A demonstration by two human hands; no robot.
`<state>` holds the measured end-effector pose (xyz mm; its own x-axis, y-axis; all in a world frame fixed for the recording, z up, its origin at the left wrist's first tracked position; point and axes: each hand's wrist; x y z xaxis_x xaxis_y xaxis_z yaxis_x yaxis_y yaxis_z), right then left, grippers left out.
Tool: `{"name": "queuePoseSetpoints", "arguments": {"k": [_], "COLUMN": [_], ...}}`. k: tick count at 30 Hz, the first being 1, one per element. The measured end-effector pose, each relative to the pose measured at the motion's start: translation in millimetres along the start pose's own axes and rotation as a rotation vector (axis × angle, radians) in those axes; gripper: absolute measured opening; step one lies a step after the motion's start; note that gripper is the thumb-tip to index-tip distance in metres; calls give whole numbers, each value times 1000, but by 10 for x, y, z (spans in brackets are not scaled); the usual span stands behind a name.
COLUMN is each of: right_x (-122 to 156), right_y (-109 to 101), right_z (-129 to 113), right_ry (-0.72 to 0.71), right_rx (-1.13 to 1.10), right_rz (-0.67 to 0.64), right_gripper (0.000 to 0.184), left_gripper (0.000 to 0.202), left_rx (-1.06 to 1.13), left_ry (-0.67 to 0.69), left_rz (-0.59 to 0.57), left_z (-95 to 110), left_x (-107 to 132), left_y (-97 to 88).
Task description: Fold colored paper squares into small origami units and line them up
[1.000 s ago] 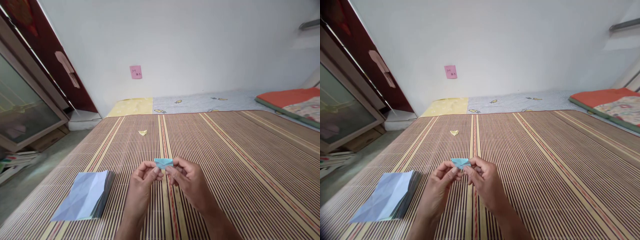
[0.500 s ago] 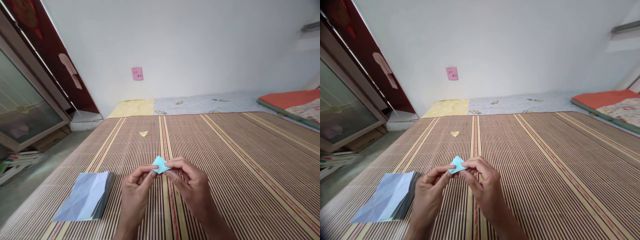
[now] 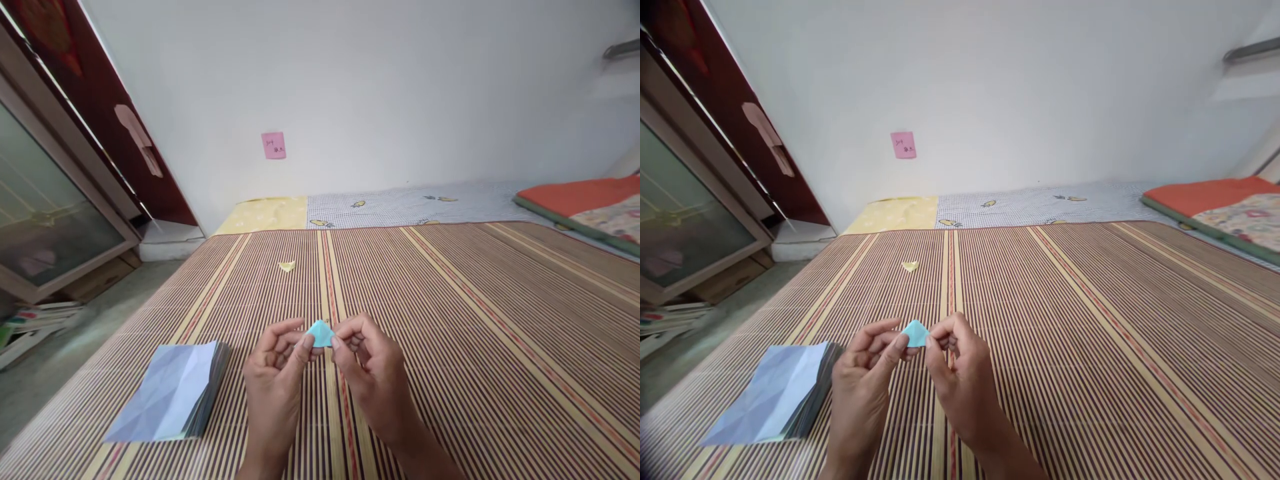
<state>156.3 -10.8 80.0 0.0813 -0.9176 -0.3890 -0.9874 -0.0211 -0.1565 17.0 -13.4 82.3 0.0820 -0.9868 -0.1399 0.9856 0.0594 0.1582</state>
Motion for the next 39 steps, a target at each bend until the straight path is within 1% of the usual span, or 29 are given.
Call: {"name": "queuePoseSetpoints", "arguments": {"k": [2, 4, 5, 6, 7, 9, 12, 14, 17, 19, 22, 24, 27, 30, 32, 34, 35, 37, 39], "right_x": [-16, -31, -38, -43, -47, -51, -57, -67, -86, -92, -81, -70, -61, -66, -71, -72, -69, -60, -49], "right_y": [-78, -170, -211, -243, -265, -279, -266, -277, -345, -387, -368, -301, -202, -168, -172, -175, -172, -159, -144], "right_z": [10, 18, 21, 23, 23, 21, 19, 23, 31, 34, 36, 40, 42, 37, 29, 19, 13, -1, -18], "right_ry": [-10, -31, -39, -40, -29, 26, 103, 111, 104, 112, 148, 168, 172, 173, 177, 176, 169, 137, 92], "right_rx": [63, 131, 152, 156, 139, 54, -72, -78, -81, -120, -197, -249, -311, -363, -405, -427, -425, -386, -305], "right_rz": [-74, -202, -254, -280, -276, -241, -275, -288, -184, -171, -255, -304, -339, -337, -343, -354, -352, -315, -253], "right_gripper": [12, 12, 12, 11, 9, 8, 19, 27, 32, 29, 18, 18, 18, 16, 15, 12, 11, 7, 6], "left_gripper": [27, 24, 22, 20, 18, 17, 18, 20, 23, 23, 16, 13, 9, 11, 10, 8, 10, 13, 14], "left_rx": [0, -19, -31, -42, -50, -49, 15, 86, 266, 445, 660, 729, 803, 862, 895, 901, 878, 763, 589], "left_ry": [-51, -103, -118, -122, -119, -100, -86, -104, -185, -269, -372, -424, -479, -510, -541, -537, -508, -395, -256], "left_rz": [-110, -219, -255, -275, -288, -291, -281, -275, -257, -231, -150, -122, -125, -119, -141, -177, -196, -219, -210], "left_z": [3, 3, 1, -1, -5, -17, -46, -64, -78, -82, -100, -124, -167, -194, -193, -172, -156, -117, -80], "left_x": [-33, -69, -84, -94, -99, -93, -66, -56, -78, -111, -154, -164, -155, -138, -129, -119, -113, -97, -78], "left_y": [-29, -68, -85, -99, -107, -110, -87, -67, -49, -45, -38, -26, -9, -2, 0, 6, 12, 33, 60]}}
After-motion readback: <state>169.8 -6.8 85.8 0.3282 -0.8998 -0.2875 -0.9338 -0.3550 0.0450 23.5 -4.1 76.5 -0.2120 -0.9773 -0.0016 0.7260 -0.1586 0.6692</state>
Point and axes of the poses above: each hand's wrist, its own x-axis away from the middle knuckle, its own y-axis out of the palm, z = x × y, and after that the axes turned 8 degrees about -z, right-handed
